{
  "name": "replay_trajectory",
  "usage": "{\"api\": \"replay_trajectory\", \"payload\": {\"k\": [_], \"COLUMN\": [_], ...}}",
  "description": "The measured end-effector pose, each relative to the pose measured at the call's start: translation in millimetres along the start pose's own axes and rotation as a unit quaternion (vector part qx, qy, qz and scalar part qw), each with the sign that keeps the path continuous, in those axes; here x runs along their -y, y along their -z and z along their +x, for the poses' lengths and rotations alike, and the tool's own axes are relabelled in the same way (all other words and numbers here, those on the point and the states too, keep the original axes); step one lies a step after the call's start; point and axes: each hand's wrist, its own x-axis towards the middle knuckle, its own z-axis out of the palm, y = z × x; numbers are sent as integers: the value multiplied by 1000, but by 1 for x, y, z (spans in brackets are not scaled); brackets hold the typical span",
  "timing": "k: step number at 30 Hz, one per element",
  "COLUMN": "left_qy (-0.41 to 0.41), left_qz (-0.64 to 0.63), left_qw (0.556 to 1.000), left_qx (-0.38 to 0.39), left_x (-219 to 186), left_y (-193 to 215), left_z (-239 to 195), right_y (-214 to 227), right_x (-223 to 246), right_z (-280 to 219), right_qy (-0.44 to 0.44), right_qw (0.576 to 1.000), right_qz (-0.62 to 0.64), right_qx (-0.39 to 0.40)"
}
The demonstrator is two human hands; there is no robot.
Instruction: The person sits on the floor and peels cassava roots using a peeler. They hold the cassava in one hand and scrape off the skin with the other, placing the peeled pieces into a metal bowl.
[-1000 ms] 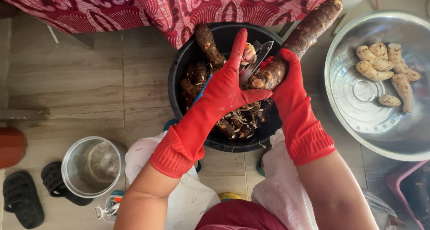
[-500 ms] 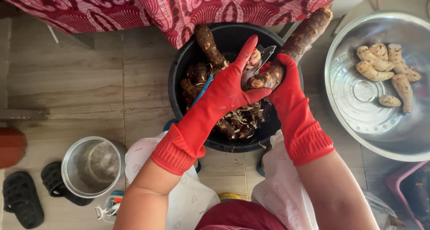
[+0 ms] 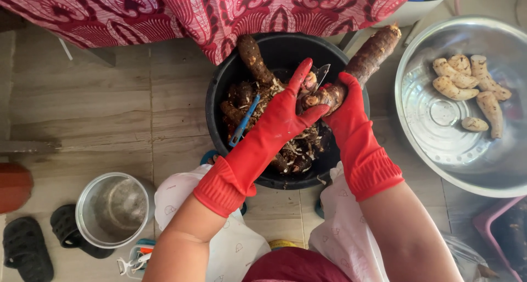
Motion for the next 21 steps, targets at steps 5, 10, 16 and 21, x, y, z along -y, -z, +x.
{"api": "replay_trajectory", "payload": {"k": [5, 10, 16, 21], "left_qy": [17, 35, 102, 205], "left_qz": [-11, -19, -59, -91], "left_qw": [1000, 998, 990, 969], "left_qx": [-20, -44, -79, -100], "left_x": [13, 13, 18, 47], "left_y": [-4, -9, -17, -31], "left_z": [0, -1, 1, 4], "right_y": [-2, -8, -24, -12], "right_x": [-5, -10, -17, -11], "right_z": [0, -9, -9, 8], "right_qy": [12, 19, 110, 118], "right_qw": [999, 998, 980, 978], "right_qz": [-5, 7, 54, 97], "right_qx": [-34, -52, -154, -145]}}
